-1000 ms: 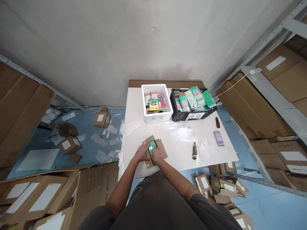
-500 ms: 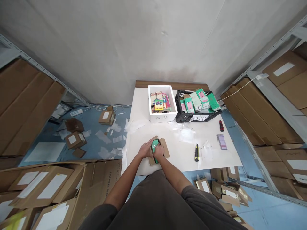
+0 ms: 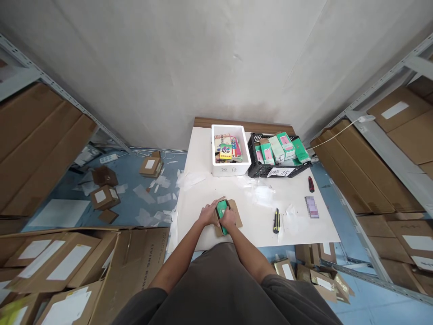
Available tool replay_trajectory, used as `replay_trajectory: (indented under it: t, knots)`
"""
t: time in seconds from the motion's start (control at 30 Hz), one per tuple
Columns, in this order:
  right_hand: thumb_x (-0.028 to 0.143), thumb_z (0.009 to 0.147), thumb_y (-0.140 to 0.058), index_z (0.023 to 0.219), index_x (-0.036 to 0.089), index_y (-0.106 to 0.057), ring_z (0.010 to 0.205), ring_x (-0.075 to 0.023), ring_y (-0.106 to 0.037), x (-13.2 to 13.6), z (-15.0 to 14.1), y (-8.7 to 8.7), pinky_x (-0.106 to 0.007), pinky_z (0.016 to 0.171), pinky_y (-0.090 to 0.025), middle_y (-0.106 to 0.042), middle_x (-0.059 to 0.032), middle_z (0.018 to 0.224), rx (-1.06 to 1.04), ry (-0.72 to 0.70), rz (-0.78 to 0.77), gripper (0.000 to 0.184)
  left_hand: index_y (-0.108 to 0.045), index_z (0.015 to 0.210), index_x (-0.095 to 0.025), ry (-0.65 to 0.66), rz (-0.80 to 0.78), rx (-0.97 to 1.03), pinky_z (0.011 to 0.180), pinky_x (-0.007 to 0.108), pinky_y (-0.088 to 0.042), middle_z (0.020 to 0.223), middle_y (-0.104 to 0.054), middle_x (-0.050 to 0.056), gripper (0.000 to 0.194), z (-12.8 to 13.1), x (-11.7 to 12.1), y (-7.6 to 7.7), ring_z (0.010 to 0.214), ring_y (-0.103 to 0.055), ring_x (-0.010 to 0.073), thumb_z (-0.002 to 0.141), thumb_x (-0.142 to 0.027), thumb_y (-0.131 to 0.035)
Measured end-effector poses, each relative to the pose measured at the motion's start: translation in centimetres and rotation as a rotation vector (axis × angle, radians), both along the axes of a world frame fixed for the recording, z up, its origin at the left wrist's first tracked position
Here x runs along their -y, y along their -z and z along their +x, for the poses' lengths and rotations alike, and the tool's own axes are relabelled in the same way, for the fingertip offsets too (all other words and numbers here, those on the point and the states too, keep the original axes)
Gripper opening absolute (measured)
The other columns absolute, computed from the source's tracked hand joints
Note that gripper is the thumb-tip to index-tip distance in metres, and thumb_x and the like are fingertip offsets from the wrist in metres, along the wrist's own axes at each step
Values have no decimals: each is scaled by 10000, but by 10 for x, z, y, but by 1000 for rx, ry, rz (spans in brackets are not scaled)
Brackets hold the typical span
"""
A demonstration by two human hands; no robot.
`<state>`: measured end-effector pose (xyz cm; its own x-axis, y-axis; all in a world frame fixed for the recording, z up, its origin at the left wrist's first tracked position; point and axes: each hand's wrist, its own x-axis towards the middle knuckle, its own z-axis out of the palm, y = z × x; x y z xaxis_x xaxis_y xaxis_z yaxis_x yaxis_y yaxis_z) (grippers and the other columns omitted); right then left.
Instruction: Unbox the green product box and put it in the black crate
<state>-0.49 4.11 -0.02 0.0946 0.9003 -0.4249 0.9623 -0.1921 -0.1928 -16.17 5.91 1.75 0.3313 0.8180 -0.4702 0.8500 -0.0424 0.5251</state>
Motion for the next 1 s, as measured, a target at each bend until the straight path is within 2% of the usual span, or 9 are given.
replay_trajectory:
  t: [0.13,0.3,0.47,0.6,0.67,0.83,1.0]
  knots:
    - [333,642,-843,1268,134,-574,1115,-342,-614,4,4,-6,-391,947,-452,-670,-173,1161,-48,45,13,710,44,1630,-492,-16,-1,24,1131,528,-360,1749,-182,-16,1593,4,5,3,1413,-428,417,411,-459,-981]
    - [223,603,-826,1284,164,-557,1140,-338,-617,4,4,-15,-381,933,-476,-663,-147,1198,-56,46,41,735,31,1640,-466,-55,-11,48,1150,546,-333,1755,-156,17,1574,3,10,6,1445,-400,438,427,-455,-972]
    - [295,621,-830,1262,177,-561,1113,-330,-626,5,14,-20,-384,929,-487,-665,-126,1158,-115,69,62,705,0,1645,-461,-30,-26,139,1158,576,-332,1755,-151,24,1592,0,5,12,1466,-381,457,394,-402,-983]
    - [302,575,-850,1279,179,-543,1113,-331,-620,8,22,-20,-392,937,-492,-656,-112,1144,-156,87,74,777,-13,1661,-411,19,-84,245,1201,582,-297,1756,-136,47,1584,-2,-1,14,1508,-323,460,405,-484,-974]
    - [288,566,-843,1284,189,-535,1109,-326,-622,9,23,-19,-388,933,-495,-653,-105,1147,-174,103,65,787,-35,1667,-387,3,-86,256,1206,564,-300,1753,-146,58,1550,-1,-2,13,1512,-318,453,434,-506,-967]
    - [288,546,-836,1304,188,-513,1114,-330,-622,7,25,-22,-391,935,-508,-646,-99,1156,-231,124,87,830,-101,1647,-433,-73,1,180,1200,542,-297,1733,-224,40,1510,6,3,7,1479,-374,439,423,-473,-985]
    - [291,530,-851,1278,228,-523,1145,-330,-621,9,31,-25,-381,950,-512,-650,-86,1189,-292,143,112,819,-196,1632,-408,-66,61,208,1204,511,-299,1695,-315,49,1454,7,4,7,1459,-411,405,420,-506,-993]
